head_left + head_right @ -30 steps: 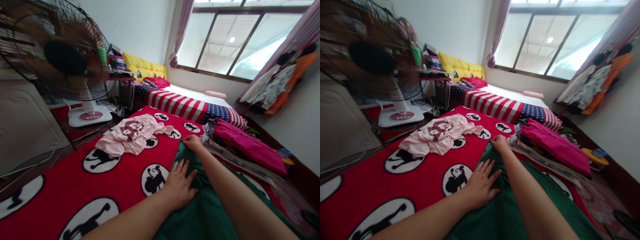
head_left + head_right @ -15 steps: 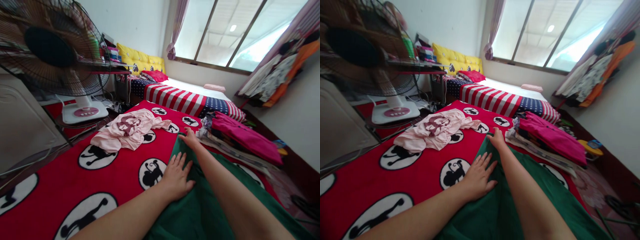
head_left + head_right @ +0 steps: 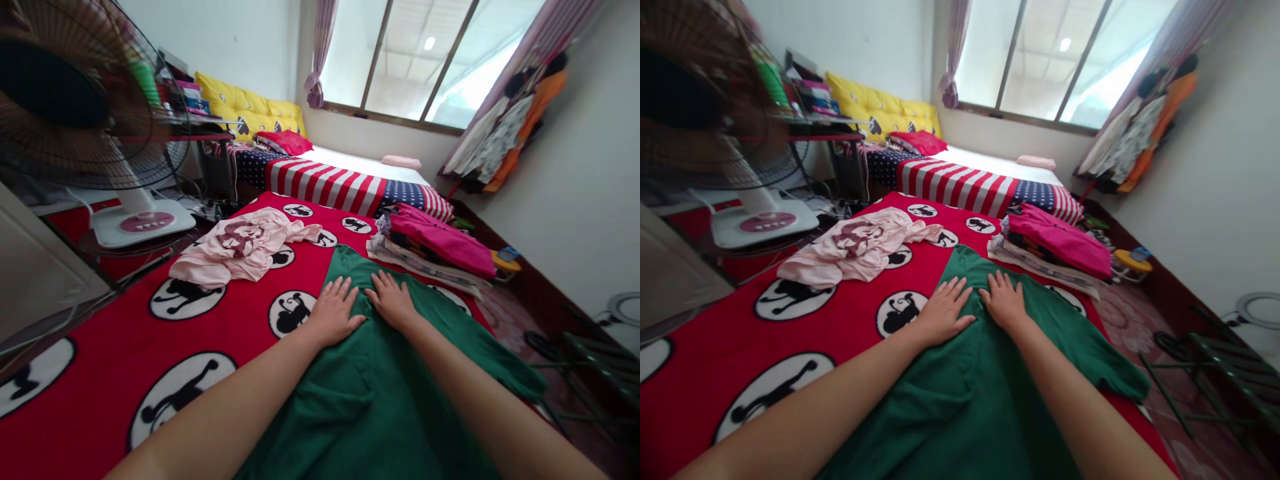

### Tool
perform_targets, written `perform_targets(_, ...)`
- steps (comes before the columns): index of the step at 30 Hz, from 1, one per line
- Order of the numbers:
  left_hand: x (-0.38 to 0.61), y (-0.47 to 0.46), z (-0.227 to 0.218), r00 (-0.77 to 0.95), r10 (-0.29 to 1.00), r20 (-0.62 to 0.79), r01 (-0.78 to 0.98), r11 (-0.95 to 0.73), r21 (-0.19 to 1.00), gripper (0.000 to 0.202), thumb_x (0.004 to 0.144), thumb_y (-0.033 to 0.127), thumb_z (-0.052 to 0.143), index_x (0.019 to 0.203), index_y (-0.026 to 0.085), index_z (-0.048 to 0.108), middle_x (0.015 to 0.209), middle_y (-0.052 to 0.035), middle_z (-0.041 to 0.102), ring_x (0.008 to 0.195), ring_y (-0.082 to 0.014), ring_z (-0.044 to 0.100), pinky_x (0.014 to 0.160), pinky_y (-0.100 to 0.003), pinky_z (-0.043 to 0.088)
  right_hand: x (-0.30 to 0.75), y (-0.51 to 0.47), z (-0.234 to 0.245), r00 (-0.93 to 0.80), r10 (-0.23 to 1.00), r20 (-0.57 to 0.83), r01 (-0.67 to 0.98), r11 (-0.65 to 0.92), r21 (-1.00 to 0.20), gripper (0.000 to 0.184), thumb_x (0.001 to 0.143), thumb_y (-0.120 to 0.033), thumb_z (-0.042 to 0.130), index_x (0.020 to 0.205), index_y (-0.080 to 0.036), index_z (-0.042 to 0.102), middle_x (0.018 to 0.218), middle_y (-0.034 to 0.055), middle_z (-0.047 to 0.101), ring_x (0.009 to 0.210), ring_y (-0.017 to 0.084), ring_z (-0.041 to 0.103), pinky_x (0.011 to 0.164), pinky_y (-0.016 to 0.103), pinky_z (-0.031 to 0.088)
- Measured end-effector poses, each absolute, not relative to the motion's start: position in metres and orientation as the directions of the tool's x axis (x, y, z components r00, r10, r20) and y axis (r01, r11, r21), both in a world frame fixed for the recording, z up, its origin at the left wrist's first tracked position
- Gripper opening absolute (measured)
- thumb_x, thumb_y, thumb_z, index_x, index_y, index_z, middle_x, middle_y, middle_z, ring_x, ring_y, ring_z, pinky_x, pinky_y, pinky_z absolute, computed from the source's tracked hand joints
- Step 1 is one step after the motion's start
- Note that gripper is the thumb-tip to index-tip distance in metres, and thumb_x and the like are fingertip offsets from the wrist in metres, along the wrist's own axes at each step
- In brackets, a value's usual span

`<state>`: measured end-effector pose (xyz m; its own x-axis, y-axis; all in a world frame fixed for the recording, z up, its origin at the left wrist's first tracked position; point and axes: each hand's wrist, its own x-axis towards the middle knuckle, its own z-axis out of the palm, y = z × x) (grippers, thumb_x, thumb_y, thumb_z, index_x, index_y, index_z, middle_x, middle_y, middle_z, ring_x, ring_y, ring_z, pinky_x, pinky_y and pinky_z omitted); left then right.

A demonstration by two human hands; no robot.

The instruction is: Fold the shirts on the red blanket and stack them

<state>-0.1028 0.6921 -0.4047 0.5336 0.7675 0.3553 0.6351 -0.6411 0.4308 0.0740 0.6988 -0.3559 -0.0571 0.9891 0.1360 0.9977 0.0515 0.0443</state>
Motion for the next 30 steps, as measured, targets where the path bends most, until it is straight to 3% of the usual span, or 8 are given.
perform_targets(3,-0.108,0.699,-0.404,0.475,0.784,0.398,0.438,-0.604,0.666,0.052,0.084,0.030,0.056,0.133,0.014,0.051,0.146,-0.0136,0.041,0.139,-0.0292,0.029,0.115,-0.047,0.018,0.047,0.667,-0.341,-0.120,0.953,0.277,0.990,0.136,-0.041,0.027,0.090,-0.022,0.047,0.112,-0.015,0.062,0.124,0.0133,0.059,0.115,0.024,0.054,0.100,0.040,0.038)
perform_targets(6,-0.115,0.706,-0.401,0.371,0.835,0.407,0.143,-0.484,0.863,0.041,0.082,0.015,0.051,0.122,0.013,0.060,0.128,-0.0128,0.060,0.124,-0.0237,0.051,0.110,-0.040,0.033,0.019,0.620,-0.335,-0.238,0.896,0.376,0.925,0.327,-0.194,0.016,0.089,-0.020,0.050,0.096,-0.019,0.064,0.098,0.0055,0.067,0.094,0.018,0.060,0.086,0.030,0.042)
perform_targets(10,-0.127,0.708,-0.392,0.384,0.845,0.371,0.021,-0.410,0.912,0.034,0.085,0.018,0.046,0.113,0.011,0.063,0.107,-0.0119,0.070,0.104,-0.0195,0.064,0.095,-0.033,0.047,-0.007,0.572,-0.336,-0.356,0.906,0.230,0.833,0.419,-0.361,0.011,0.086,-0.030,0.059,0.088,-0.022,0.066,0.084,0.0005,0.065,0.079,0.016,0.059,0.076,0.029,0.042)
perform_targets(14,-0.155,0.694,-0.378,0.488,0.827,0.278,0.013,-0.326,0.945,0.035,0.083,0.031,0.053,0.108,0.010,0.064,0.094,-0.0110,0.073,0.083,-0.0188,0.068,0.075,-0.028,0.052,-0.008,0.554,-0.339,-0.404,0.905,0.132,0.799,0.420,-0.431,0.019,0.081,-0.037,0.067,0.095,-0.023,0.067,0.089,0.0007,0.065,0.080,0.016,0.058,0.075,0.029,0.041)
perform_targets(17,-0.194,0.669,-0.367,0.598,0.792,0.123,0.230,-0.317,0.920,0.039,0.079,0.044,0.059,0.099,0.012,0.068,0.085,-0.0075,0.071,0.070,-0.0164,0.064,0.061,-0.024,0.047,0.003,0.549,-0.341,-0.456,0.881,0.122,0.774,0.461,-0.434,0.028,0.075,-0.040,0.073,0.098,-0.024,0.068,0.096,0.0020,0.063,0.086,0.018,0.058,0.078,0.030,0.041)
perform_targets(22,-0.254,0.619,-0.356,0.667,0.742,-0.066,0.586,-0.468,0.661,0.040,0.065,0.052,0.072,0.084,0.017,0.068,0.079,-0.0008,0.066,0.071,-0.0153,0.058,0.060,-0.021,0.040,0.018,0.545,-0.349,-0.531,0.834,0.149,0.712,0.535,-0.454,0.035,0.066,-0.022,0.080,0.098,-0.024,0.067,0.105,0.0025,0.061,0.097,0.019,0.056,0.085,0.032,0.041)
perform_targets(26,-0.269,0.593,-0.343,0.671,0.726,-0.149,0.672,-0.511,0.535,0.018,0.066,0.033,0.070,0.073,0.019,0.063,0.074,0.0023,0.059,0.068,-0.0135,0.051,0.059,-0.021,0.034,0.020,0.545,-0.351,-0.542,0.819,0.187,0.675,0.557,-0.484,0.022,0.069,-0.007,0.070,0.085,-0.021,0.065,0.102,0.0017,0.061,0.095,0.017,0.057,0.086,0.032,0.040)
perform_targets(30,-0.257,0.564,-0.302,0.731,0.652,-0.200,0.621,-0.515,0.591,0.009,0.072,0.028,0.064,0.072,0.020,0.058,0.066,0.0050,0.051,0.061,-0.0111,0.044,0.053,-0.021,0.030,0.023,0.541,-0.340,-0.529,0.817,0.230,0.637,0.562,-0.529,0.022,0.070,-0.002,0.061,0.082,-0.021,0.062,0.102,0.0018,0.062,0.097,0.017,0.056,0.090,0.032,0.039)
